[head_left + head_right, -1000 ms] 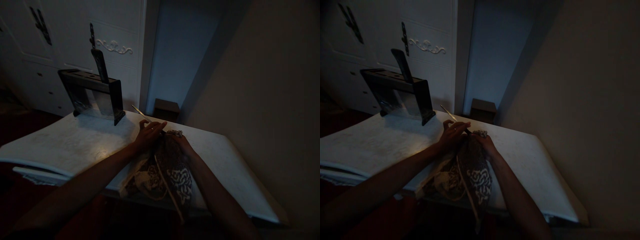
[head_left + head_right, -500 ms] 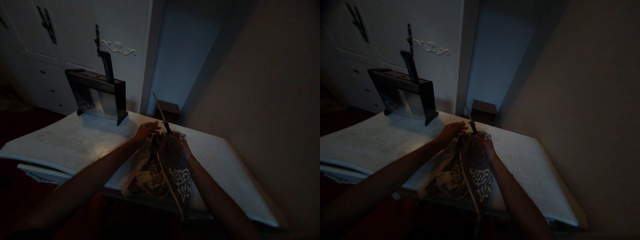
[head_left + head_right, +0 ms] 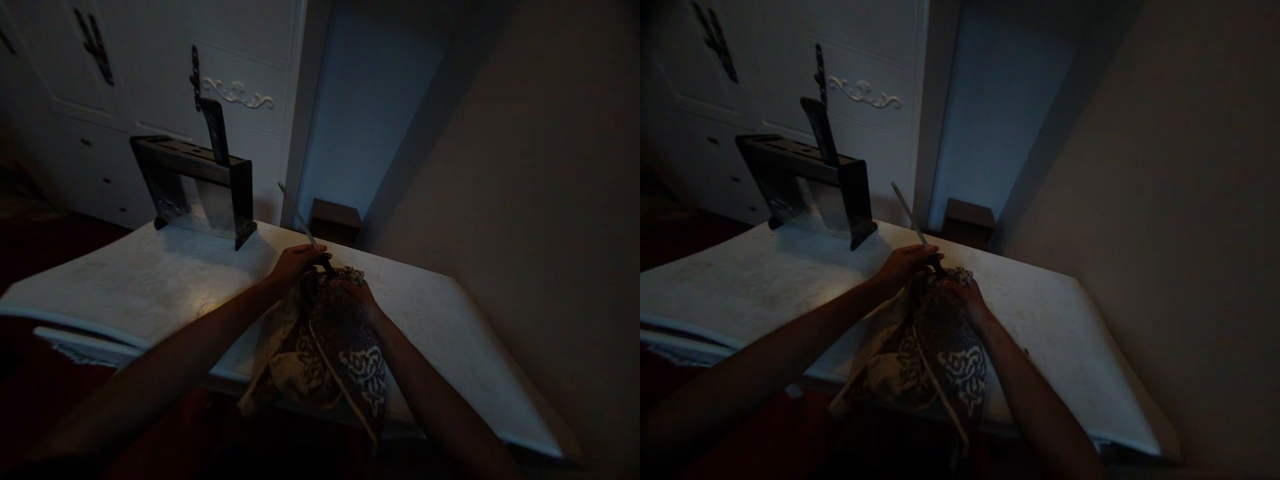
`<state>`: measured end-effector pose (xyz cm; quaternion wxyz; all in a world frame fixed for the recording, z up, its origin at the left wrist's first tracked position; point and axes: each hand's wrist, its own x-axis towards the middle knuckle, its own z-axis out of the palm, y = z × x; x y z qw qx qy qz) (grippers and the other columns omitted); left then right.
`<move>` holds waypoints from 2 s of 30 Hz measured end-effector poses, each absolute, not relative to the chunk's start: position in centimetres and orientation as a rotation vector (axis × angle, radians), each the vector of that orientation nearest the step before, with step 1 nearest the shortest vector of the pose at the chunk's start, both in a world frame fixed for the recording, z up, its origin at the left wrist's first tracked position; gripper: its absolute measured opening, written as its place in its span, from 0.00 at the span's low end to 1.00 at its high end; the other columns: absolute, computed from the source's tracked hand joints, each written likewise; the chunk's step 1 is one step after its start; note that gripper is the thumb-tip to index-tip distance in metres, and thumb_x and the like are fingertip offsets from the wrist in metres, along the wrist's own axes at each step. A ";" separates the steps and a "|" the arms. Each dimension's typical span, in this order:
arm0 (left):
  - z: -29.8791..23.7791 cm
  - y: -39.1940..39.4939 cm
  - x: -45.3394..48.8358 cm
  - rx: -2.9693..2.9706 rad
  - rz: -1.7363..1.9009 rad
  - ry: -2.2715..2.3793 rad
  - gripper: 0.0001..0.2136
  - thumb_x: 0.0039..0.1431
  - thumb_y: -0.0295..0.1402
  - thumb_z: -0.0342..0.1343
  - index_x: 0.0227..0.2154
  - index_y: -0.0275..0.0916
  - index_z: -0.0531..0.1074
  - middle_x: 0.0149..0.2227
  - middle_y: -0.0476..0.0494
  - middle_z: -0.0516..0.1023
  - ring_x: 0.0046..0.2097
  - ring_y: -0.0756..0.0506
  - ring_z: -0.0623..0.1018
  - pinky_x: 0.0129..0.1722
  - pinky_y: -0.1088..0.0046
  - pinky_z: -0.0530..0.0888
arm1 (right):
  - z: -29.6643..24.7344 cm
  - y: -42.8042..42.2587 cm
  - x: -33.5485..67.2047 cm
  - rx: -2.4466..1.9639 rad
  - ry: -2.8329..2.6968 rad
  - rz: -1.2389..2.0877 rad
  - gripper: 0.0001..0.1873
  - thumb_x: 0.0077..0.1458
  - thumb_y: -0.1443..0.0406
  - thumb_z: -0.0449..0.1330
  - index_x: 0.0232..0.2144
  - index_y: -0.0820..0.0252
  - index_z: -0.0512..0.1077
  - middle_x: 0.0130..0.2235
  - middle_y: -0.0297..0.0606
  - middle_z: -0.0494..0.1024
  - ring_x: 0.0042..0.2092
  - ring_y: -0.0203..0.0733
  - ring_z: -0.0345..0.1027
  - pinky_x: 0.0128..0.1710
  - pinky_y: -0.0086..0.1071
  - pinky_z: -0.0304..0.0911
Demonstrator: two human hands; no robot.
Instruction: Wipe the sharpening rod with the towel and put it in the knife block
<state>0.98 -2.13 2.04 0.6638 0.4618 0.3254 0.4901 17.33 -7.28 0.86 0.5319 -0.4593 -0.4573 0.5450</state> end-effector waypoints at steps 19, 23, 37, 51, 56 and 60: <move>2.2 -2.7 1.1 1.023 0.832 0.563 0.20 0.44 0.40 0.68 0.39 0.32 0.78 0.44 0.35 0.80 0.43 0.43 0.79 0.47 0.67 0.72 | 1.2 -7.5 17.3 -0.972 -1.142 1.565 0.20 0.40 0.60 0.69 0.38 0.59 0.75 0.35 0.35 0.79 0.37 0.43 0.73 0.45 0.36 0.65; 1.9 -2.6 1.4 1.021 0.901 0.619 0.21 0.41 0.41 0.70 0.37 0.33 0.79 0.42 0.35 0.81 0.40 0.44 0.79 0.43 0.68 0.73 | 1.6 -7.5 17.1 -1.025 -1.153 1.518 0.21 0.38 0.58 0.69 0.37 0.59 0.75 0.34 0.34 0.79 0.36 0.43 0.72 0.43 0.36 0.65; 1.9 -3.5 1.9 0.908 1.117 0.759 0.22 0.37 0.43 0.71 0.34 0.32 0.78 0.34 0.38 0.81 0.34 0.46 0.79 0.36 0.72 0.74 | 2.2 -7.7 16.9 -1.276 -1.267 1.290 0.21 0.32 0.56 0.73 0.30 0.60 0.76 0.30 0.34 0.78 0.33 0.42 0.70 0.36 0.34 0.66; 1.8 -2.7 1.6 1.011 1.153 0.688 0.21 0.54 0.46 0.61 0.44 0.35 0.71 0.36 0.41 0.79 0.37 0.46 0.80 0.40 0.69 0.75 | 0.7 -7.4 16.9 -1.185 -1.328 1.266 0.21 0.41 0.51 0.69 0.34 0.59 0.77 0.36 0.37 0.80 0.39 0.45 0.73 0.44 0.38 0.67; 1.7 -3.3 1.8 1.107 0.982 0.658 0.29 0.41 0.42 0.70 0.46 0.34 0.70 0.42 0.37 0.80 0.42 0.45 0.79 0.47 0.67 0.72 | -0.8 -6.8 17.0 -1.145 -1.227 1.271 0.23 0.40 0.51 0.69 0.36 0.57 0.76 0.36 0.36 0.79 0.39 0.44 0.72 0.43 0.38 0.67; 1.6 -3.6 1.9 1.141 0.962 0.626 0.28 0.42 0.40 0.70 0.46 0.33 0.72 0.48 0.35 0.78 0.47 0.44 0.78 0.51 0.66 0.70 | -1.6 -6.5 17.1 -1.120 -1.198 1.294 0.23 0.42 0.51 0.68 0.39 0.55 0.75 0.38 0.36 0.78 0.40 0.44 0.72 0.43 0.38 0.67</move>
